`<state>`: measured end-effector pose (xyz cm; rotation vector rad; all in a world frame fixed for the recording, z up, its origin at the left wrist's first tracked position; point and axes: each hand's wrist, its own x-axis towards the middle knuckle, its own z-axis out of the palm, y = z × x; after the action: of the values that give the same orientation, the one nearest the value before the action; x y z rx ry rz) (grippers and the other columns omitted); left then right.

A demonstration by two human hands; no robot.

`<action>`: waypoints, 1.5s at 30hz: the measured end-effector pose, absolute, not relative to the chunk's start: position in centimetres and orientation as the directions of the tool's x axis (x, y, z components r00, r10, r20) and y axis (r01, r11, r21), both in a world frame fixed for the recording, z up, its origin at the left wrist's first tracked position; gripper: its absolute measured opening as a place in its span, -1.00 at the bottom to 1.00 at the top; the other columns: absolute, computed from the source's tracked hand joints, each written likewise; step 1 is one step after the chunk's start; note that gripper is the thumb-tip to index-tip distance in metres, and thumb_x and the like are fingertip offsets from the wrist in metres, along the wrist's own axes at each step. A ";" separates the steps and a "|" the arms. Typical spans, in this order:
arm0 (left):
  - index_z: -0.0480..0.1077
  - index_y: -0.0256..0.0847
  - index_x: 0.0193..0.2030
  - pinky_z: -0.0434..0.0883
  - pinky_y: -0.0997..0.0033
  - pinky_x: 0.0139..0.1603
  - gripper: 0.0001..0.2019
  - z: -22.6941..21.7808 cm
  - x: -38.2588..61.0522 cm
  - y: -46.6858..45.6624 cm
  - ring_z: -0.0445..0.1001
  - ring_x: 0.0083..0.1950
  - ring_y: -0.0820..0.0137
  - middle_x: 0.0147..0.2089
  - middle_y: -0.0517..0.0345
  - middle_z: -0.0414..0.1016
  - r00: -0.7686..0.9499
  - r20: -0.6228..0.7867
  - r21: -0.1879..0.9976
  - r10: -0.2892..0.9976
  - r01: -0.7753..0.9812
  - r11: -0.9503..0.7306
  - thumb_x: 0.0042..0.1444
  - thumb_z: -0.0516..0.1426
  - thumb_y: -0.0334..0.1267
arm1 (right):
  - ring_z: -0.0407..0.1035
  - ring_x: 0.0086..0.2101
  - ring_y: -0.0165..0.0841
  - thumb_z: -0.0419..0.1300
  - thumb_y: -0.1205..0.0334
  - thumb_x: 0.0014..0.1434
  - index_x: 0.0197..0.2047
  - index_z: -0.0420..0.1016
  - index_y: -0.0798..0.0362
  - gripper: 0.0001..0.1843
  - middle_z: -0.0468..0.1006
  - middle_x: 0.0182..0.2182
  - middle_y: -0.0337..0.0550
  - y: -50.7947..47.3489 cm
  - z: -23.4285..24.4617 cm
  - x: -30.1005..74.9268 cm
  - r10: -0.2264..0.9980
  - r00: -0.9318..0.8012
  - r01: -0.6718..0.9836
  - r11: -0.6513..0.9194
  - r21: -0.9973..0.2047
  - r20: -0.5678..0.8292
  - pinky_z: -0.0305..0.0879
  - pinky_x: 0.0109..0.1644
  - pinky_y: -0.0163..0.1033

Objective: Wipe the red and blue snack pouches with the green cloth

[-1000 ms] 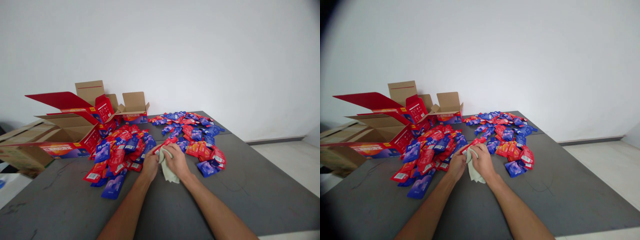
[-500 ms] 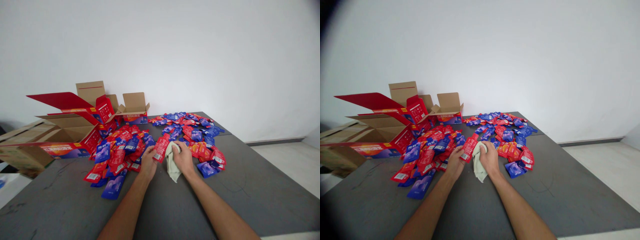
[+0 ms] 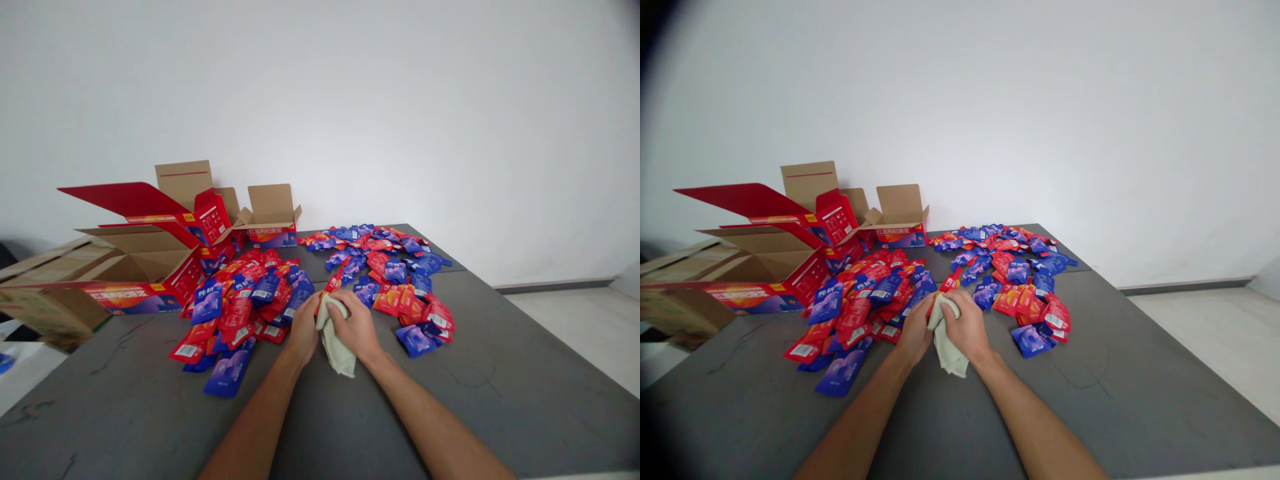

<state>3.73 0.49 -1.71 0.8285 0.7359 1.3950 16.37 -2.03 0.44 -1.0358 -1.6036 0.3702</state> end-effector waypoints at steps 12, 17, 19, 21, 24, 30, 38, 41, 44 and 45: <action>0.56 -0.22 -0.04 0.44 0.22 0.04 -0.64 -0.2 3.9 -0.9 0.55 -0.05 0.20 -0.02 -0.01 0.60 0.212 0.031 0.857 0.977 -0.508 0.083 0.10 0.24 -0.05 | 0.42 -0.08 -0.18 0.14 0.19 0.28 -0.08 0.61 0.00 -0.76 0.56 -0.11 -0.01 -0.8 0.9 18.8 0.739 0.182 0.545 0.474 -0.692 0.649 0.35 0.10 -0.01; 0.55 -0.18 0.04 0.38 0.17 0.19 -0.64 0.0 4.1 -1.1 0.50 0.11 0.17 0.06 -0.03 0.57 0.195 0.116 0.926 0.974 -0.375 -0.035 0.14 0.21 -0.11 | 0.43 -0.11 -0.18 0.13 0.19 0.29 -0.09 0.62 0.00 -0.75 0.57 -0.14 -0.01 -0.5 0.8 19.1 0.753 0.164 0.542 0.471 -0.696 0.637 0.37 0.08 -0.02; 0.53 -0.20 0.07 0.34 0.16 0.24 -0.64 0.0 3.7 -1.0 0.47 0.16 0.17 0.09 -0.02 0.56 0.156 0.145 0.937 0.977 -0.338 -0.085 0.16 0.18 -0.14 | 0.43 -0.09 -0.20 0.11 0.22 0.30 -0.07 0.61 -0.02 -0.75 0.56 -0.12 -0.03 -0.9 0.6 18.3 0.765 0.079 0.520 0.514 -0.681 0.639 0.37 0.09 -0.05; 0.53 -0.19 0.08 0.31 0.15 0.27 -0.64 0.1 3.2 -0.7 0.45 0.18 0.18 0.10 0.00 0.56 0.113 0.172 0.944 0.979 -0.304 -0.131 0.18 0.16 -0.15 | 0.43 -0.08 -0.23 0.10 0.26 0.31 -0.04 0.60 -0.04 -0.74 0.55 -0.10 -0.05 -1.4 0.4 17.3 0.771 -0.010 0.489 0.559 -0.670 0.636 0.37 0.10 -0.09; 0.55 -0.15 0.04 0.26 0.16 0.30 -0.68 0.2 2.5 -0.3 0.44 0.20 0.21 0.08 0.05 0.57 0.038 0.217 0.958 0.975 -0.202 -0.205 0.18 0.17 -0.17 | 0.43 -0.05 -0.25 0.11 0.30 0.29 -0.02 0.58 -0.05 -0.72 0.55 -0.08 -0.07 -1.9 0.2 16.4 0.774 -0.136 0.459 0.603 -0.653 0.619 0.37 0.11 -0.13; 0.59 -0.11 -0.08 0.30 0.15 0.23 -0.74 0.2 1.5 0.5 0.50 0.07 0.17 -0.03 0.02 0.61 -0.138 0.290 0.957 0.947 0.062 -0.284 0.06 0.24 -0.26 | 0.44 -0.08 -0.25 0.14 0.37 0.22 -0.05 0.58 -0.02 -0.71 0.56 -0.12 -0.08 -1.5 -0.5 16.6 0.814 -0.177 0.571 0.543 -0.615 0.553 0.38 0.11 -0.13; 0.59 -0.08 -0.16 0.00 -0.12 0.37 -0.80 -1.7 -0.6 2.1 0.29 0.28 -0.02 0.18 -0.08 0.47 -0.189 0.496 0.702 0.847 0.662 -0.263 0.08 0.20 -0.31 | 0.38 0.06 -0.06 0.19 0.33 0.14 0.07 0.51 0.24 -0.59 0.45 0.07 0.26 0.7 -2.7 19.6 0.900 0.075 0.847 0.170 -0.504 0.430 0.31 0.18 -0.06; 0.58 -0.14 -0.18 0.00 -0.15 0.36 -0.80 -2.6 -0.6 2.4 0.20 0.34 -0.01 0.19 -0.09 0.46 -0.144 0.506 0.489 0.851 0.860 -0.146 0.15 0.12 -0.33 | 0.35 0.12 -0.09 0.15 0.29 0.18 0.04 0.51 0.29 -0.61 0.45 0.08 0.30 0.9 -2.6 20.3 0.954 0.092 0.884 0.054 -0.464 0.285 0.26 0.21 -0.15; 0.58 -0.17 -0.21 0.07 -0.13 0.34 -0.79 -2.6 0.1 2.2 0.19 0.35 0.00 0.17 -0.10 0.48 -0.094 0.555 0.394 0.827 0.905 -0.161 0.18 0.09 -0.34 | 0.40 0.08 -0.12 0.08 0.27 0.24 -0.09 0.57 0.26 -0.69 0.46 0.07 0.32 0.8 -2.3 20.3 0.977 0.053 0.911 0.037 -0.412 0.205 0.27 0.18 -0.18; 0.58 -0.17 -0.21 0.12 -0.09 0.33 -0.78 -2.5 0.5 2.0 0.24 0.32 0.03 0.15 -0.10 0.49 -0.059 0.570 0.395 0.820 0.894 -0.210 0.19 0.08 -0.36 | 0.42 0.06 -0.13 0.07 0.27 0.25 -0.14 0.58 0.25 -0.70 0.47 0.06 0.32 0.7 -2.2 20.2 0.980 0.034 0.917 0.048 -0.396 0.198 0.28 0.16 -0.19</action>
<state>0.46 2.01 -2.51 2.2208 2.0342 1.2022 20.20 0.69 -2.22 -1.9020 -1.9164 0.2012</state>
